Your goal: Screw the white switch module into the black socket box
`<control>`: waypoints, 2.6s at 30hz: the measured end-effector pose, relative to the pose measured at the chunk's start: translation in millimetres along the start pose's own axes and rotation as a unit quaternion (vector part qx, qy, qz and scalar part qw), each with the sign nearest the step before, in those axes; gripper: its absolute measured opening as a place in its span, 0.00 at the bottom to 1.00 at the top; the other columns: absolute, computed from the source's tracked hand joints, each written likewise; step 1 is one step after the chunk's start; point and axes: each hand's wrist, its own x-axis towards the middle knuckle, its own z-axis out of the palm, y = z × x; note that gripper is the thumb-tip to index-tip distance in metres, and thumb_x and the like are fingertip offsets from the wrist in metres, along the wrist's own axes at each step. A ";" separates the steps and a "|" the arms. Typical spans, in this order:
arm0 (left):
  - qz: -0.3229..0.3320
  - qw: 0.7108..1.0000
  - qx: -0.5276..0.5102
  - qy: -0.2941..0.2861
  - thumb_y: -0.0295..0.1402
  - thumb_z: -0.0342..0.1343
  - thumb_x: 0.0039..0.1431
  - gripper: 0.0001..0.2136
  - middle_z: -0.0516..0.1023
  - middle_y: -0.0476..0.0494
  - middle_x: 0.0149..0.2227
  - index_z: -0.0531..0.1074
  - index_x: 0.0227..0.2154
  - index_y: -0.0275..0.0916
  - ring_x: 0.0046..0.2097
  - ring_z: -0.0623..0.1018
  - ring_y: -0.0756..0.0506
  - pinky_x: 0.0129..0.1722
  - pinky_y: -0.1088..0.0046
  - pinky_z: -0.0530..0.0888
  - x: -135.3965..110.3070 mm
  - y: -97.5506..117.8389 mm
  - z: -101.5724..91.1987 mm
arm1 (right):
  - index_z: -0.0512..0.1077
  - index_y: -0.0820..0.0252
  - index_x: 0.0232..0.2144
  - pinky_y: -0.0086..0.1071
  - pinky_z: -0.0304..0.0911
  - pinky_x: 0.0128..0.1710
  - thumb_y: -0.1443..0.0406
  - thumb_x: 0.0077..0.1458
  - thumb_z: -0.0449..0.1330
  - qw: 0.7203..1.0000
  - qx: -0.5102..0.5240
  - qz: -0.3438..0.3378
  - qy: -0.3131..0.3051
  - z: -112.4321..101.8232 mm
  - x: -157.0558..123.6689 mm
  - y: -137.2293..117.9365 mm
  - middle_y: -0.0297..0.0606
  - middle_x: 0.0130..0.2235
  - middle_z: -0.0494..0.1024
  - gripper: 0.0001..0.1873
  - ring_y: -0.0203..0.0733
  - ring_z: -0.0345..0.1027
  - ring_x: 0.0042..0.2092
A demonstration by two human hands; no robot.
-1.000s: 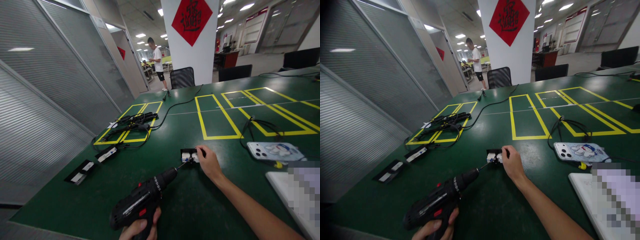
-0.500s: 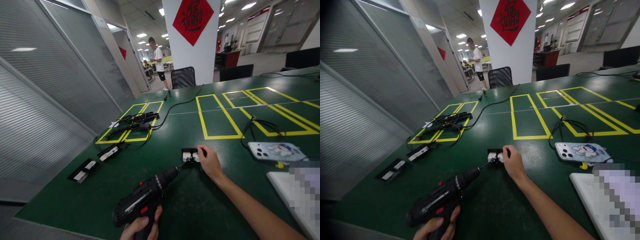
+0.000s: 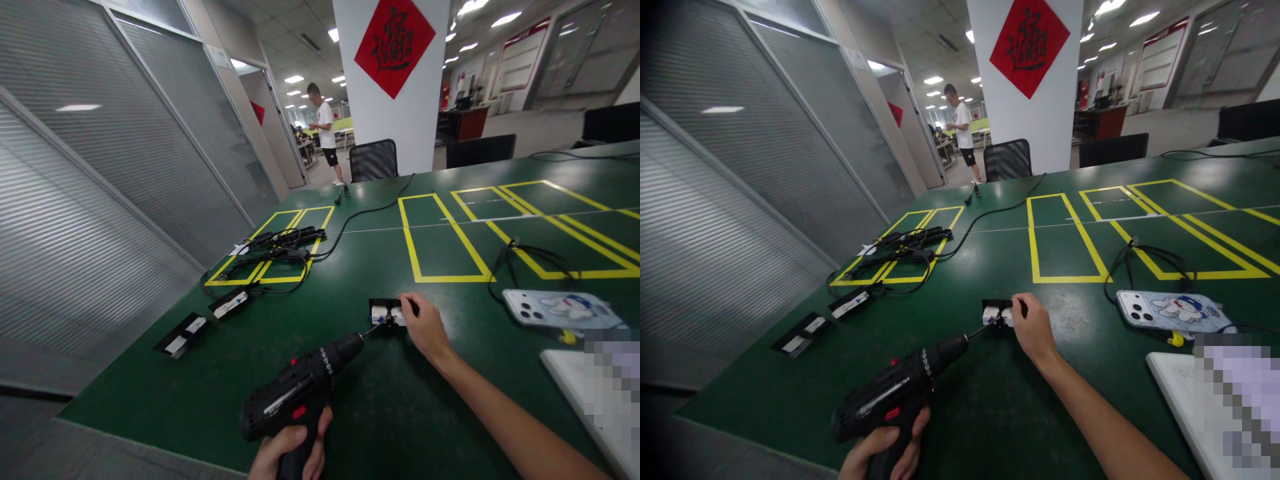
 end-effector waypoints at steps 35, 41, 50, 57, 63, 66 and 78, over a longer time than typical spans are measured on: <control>-0.011 1.000 0.008 0.001 0.37 0.48 0.54 0.13 0.61 0.51 0.12 0.71 0.32 0.31 0.15 0.58 0.53 0.19 0.74 0.60 0.0 -0.1 -3.7 | 0.72 0.60 0.35 0.34 0.60 0.40 0.61 0.57 0.48 1.000 0.001 0.003 0.001 -0.9 -0.5 -2.2 0.39 0.35 0.76 0.15 0.42 0.68 0.39; -0.004 1.000 0.002 -0.006 0.36 0.48 0.54 0.13 0.62 0.50 0.13 0.71 0.32 0.31 0.15 0.58 0.53 0.19 0.75 0.61 0.1 1.3 -0.9 | 0.73 0.60 0.35 0.34 0.60 0.40 0.61 0.57 0.48 1.000 -0.001 0.005 0.011 -0.4 -0.6 -1.0 0.39 0.36 0.76 0.15 0.42 0.68 0.38; -0.003 1.000 0.002 -0.011 0.36 0.47 0.54 0.13 0.62 0.50 0.13 0.71 0.33 0.30 0.16 0.58 0.53 0.19 0.74 0.61 0.3 -1.4 -3.6 | 0.72 0.61 0.35 0.34 0.59 0.40 0.61 0.58 0.48 1.000 -0.011 0.005 0.007 -0.9 -1.0 0.1 0.39 0.36 0.75 0.15 0.42 0.68 0.38; -0.003 1.000 0.001 -0.011 0.34 0.46 0.54 0.13 0.61 0.51 0.13 0.72 0.32 0.30 0.16 0.58 0.53 0.19 0.75 0.61 -0.3 -0.2 -3.2 | 0.72 0.61 0.35 0.33 0.60 0.40 0.61 0.57 0.48 1.000 -0.005 0.001 0.010 0.7 0.5 1.9 0.39 0.35 0.76 0.14 0.41 0.68 0.38; 0.001 1.000 -0.002 -0.008 0.34 0.46 0.54 0.13 0.62 0.50 0.13 0.72 0.32 0.30 0.16 0.58 0.53 0.19 0.75 0.61 -0.5 -0.3 -2.3 | 0.72 0.60 0.35 0.33 0.60 0.39 0.61 0.57 0.48 1.000 -0.005 0.006 0.009 -0.6 0.1 -0.7 0.39 0.36 0.76 0.14 0.42 0.68 0.38; 0.001 1.000 -0.005 -0.007 0.34 0.46 0.54 0.13 0.61 0.50 0.13 0.73 0.32 0.30 0.16 0.58 0.53 0.19 0.75 0.61 -0.4 0.2 -0.5 | 0.72 0.61 0.35 0.33 0.60 0.39 0.62 0.57 0.48 1.000 -0.005 0.004 0.008 -1.3 -0.3 -2.3 0.39 0.35 0.76 0.14 0.41 0.68 0.38; -0.003 1.000 -0.006 -0.008 0.34 0.46 0.55 0.13 0.62 0.50 0.13 0.72 0.32 0.30 0.16 0.59 0.52 0.19 0.75 0.61 0.3 2.7 1.3 | 0.72 0.61 0.35 0.34 0.60 0.39 0.62 0.57 0.48 1.000 -0.007 0.001 0.007 -1.3 -0.2 -1.4 0.40 0.35 0.75 0.14 0.42 0.68 0.38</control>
